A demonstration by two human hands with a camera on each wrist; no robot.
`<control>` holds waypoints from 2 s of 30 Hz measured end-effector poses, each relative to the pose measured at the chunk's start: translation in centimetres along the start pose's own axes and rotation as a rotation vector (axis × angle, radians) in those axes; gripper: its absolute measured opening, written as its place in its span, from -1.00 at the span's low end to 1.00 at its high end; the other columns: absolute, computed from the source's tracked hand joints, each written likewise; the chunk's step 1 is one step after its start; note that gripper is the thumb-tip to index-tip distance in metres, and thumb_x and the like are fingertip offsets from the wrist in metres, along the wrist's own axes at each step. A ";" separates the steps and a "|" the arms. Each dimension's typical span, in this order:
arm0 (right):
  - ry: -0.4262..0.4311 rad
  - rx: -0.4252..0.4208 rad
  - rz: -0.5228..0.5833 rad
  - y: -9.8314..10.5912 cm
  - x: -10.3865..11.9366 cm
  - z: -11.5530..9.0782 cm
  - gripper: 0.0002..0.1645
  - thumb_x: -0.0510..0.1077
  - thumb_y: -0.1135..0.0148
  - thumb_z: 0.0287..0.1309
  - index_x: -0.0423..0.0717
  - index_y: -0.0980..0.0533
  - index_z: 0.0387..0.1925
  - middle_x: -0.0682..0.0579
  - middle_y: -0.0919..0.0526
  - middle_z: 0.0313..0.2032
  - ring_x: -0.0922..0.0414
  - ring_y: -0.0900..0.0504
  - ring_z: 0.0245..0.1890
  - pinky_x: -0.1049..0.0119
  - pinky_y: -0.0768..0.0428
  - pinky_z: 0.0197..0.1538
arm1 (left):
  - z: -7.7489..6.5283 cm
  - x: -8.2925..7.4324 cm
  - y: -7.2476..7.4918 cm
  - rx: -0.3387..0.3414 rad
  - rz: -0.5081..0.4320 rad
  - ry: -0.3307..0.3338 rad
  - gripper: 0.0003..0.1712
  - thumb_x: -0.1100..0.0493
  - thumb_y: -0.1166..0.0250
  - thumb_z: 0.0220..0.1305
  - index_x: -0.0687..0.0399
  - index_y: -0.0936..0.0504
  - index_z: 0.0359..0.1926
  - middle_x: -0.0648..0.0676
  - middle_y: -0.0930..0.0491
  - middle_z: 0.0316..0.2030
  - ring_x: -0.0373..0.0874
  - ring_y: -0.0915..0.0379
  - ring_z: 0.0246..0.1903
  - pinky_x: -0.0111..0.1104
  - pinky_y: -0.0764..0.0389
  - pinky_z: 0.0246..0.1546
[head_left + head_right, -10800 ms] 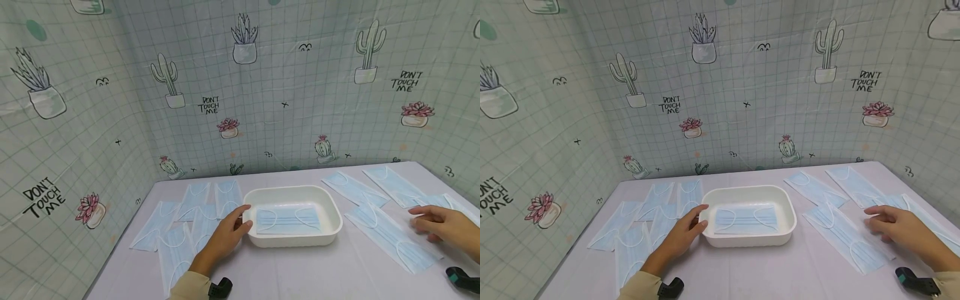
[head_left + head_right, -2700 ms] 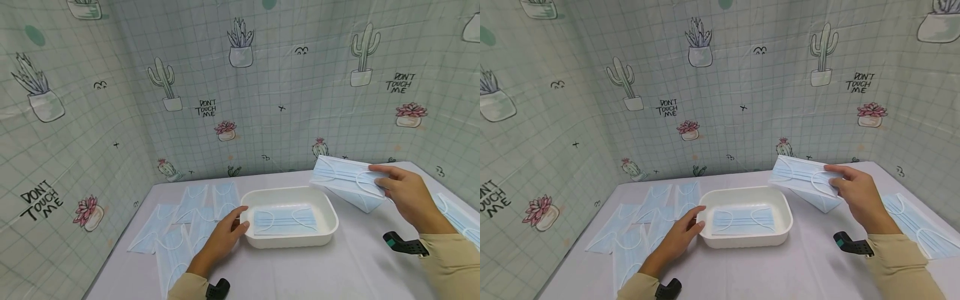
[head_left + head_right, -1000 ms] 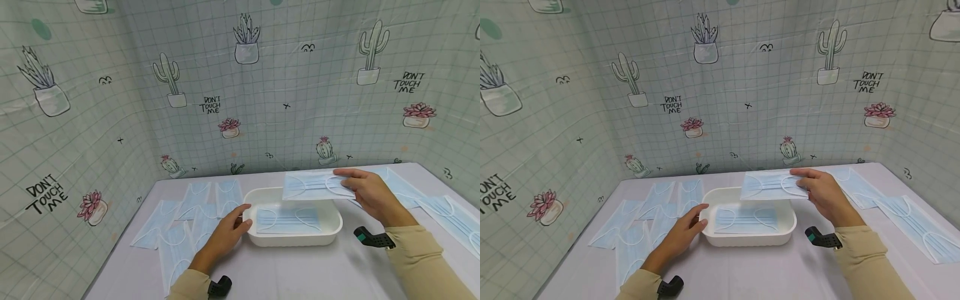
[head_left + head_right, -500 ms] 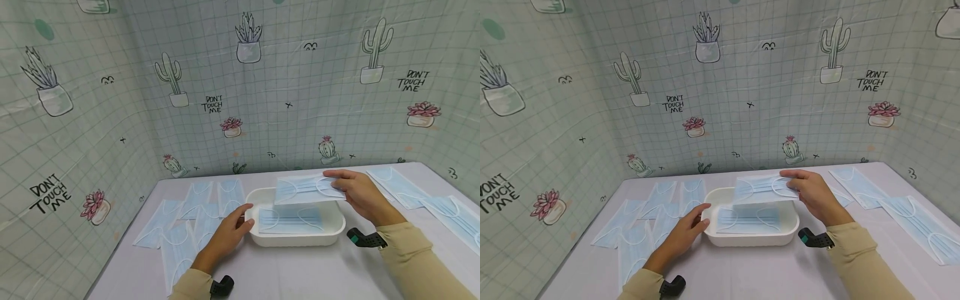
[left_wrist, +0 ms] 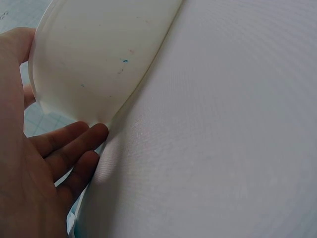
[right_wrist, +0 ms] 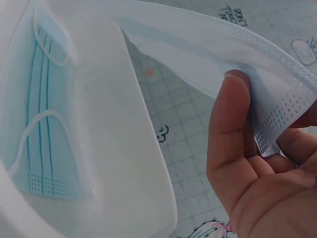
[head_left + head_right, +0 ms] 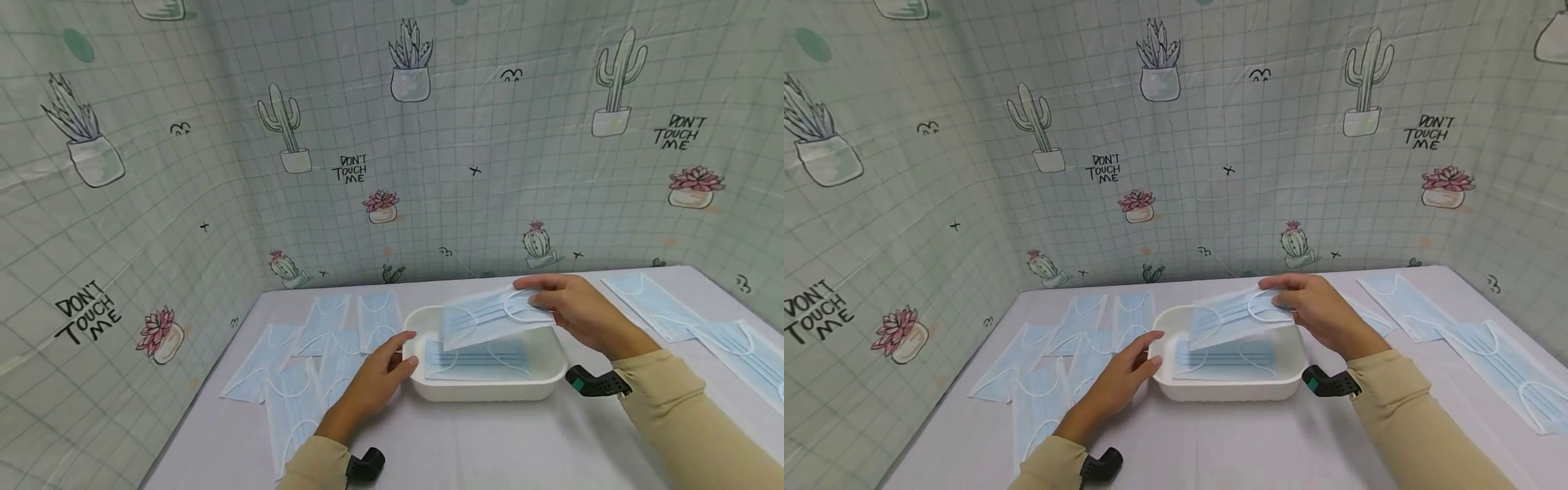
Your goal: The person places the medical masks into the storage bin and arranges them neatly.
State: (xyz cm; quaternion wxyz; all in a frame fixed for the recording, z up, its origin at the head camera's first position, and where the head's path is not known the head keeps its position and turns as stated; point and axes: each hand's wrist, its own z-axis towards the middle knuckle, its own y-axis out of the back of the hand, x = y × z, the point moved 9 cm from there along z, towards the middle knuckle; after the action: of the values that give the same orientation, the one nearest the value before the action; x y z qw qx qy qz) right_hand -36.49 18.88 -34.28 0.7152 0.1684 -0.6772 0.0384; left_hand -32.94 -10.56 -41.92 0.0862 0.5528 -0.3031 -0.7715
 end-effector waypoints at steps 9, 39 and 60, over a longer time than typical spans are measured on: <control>-0.028 0.108 -0.023 -1.3 -0.1 0.7 -0.39 -0.32 -0.10 0.31 -0.39 -0.31 0.37 -0.32 -0.26 0.37 0.05 -0.53 0.10 0.28 -0.57 0.06 | 0.0 0.1 -0.1 0.002 -0.006 -0.011 -0.38 -0.10 -0.10 0.51 -0.03 -0.30 0.48 0.13 -0.54 0.18 -0.12 -0.52 0.06 -0.20 -0.53 0.01; -0.091 0.176 -0.042 -4.0 -1.1 2.6 -0.52 -0.41 -0.05 0.27 -0.42 -0.45 0.23 -0.20 -0.56 0.02 0.03 -0.64 -0.13 0.20 -0.63 -0.06 | -0.1 -0.3 0.3 -0.011 0.009 -0.015 -0.41 -0.08 -0.11 0.51 -0.09 -0.33 0.46 0.07 -0.56 0.12 -0.16 -0.49 -0.01 -0.23 -0.52 -0.02; -0.151 0.204 -0.320 -3.9 -2.2 2.5 -0.51 -0.26 -0.23 0.23 -0.30 -0.52 0.20 -0.24 -0.43 0.23 -0.08 -0.49 0.09 0.01 -0.63 -0.04 | -0.1 -0.2 0.3 -0.014 0.011 -0.002 -0.42 -0.08 -0.11 0.50 -0.12 -0.33 0.46 0.06 -0.57 0.11 -0.17 -0.50 -0.02 -0.23 -0.53 -0.02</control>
State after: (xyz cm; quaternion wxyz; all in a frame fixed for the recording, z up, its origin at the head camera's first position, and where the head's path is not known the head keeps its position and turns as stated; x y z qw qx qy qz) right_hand -37.92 14.91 -37.11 0.6388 0.3479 -0.6860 -0.0201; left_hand -32.80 -10.77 -41.59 0.0939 0.5496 -0.3007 -0.7738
